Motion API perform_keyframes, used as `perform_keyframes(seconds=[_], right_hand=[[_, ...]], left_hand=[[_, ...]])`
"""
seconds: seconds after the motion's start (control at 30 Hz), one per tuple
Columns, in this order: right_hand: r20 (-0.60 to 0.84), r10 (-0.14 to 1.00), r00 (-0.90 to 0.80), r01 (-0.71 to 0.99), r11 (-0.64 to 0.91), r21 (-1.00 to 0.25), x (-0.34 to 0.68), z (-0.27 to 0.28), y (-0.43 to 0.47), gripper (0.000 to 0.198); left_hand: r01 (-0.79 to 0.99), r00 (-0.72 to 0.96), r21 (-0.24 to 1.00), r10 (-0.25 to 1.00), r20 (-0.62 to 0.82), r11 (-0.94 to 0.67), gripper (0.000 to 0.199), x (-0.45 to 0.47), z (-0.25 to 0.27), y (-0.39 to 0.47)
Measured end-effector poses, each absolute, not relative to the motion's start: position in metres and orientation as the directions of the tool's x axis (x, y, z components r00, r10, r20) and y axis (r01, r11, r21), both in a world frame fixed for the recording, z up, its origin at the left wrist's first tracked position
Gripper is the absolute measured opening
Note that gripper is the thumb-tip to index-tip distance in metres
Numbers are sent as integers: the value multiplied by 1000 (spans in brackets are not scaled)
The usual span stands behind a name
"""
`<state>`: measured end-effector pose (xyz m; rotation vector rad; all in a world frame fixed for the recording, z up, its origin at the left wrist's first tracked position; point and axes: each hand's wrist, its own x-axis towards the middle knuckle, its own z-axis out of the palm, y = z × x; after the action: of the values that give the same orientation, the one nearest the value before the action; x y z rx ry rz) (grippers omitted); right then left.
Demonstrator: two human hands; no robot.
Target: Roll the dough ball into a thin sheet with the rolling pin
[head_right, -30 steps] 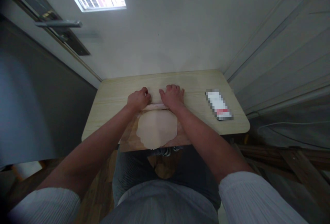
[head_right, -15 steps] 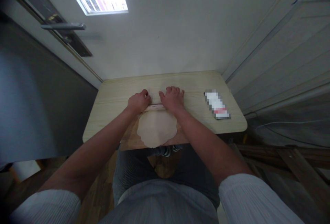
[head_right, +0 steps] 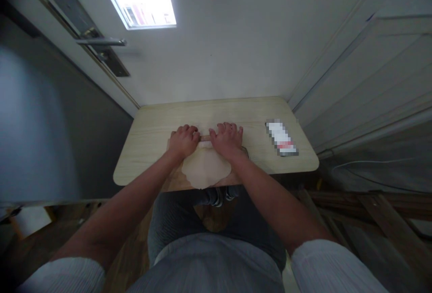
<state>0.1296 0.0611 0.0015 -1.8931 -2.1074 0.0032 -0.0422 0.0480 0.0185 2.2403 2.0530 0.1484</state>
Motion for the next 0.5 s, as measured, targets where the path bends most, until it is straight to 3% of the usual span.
perform_keyframes(seconds=[0.5], right_hand=[[234,962,-143,972,182,-152,138,-3,10,57]], left_hand=[[976,122,164,984,133,-143,55,-35,18,-4]])
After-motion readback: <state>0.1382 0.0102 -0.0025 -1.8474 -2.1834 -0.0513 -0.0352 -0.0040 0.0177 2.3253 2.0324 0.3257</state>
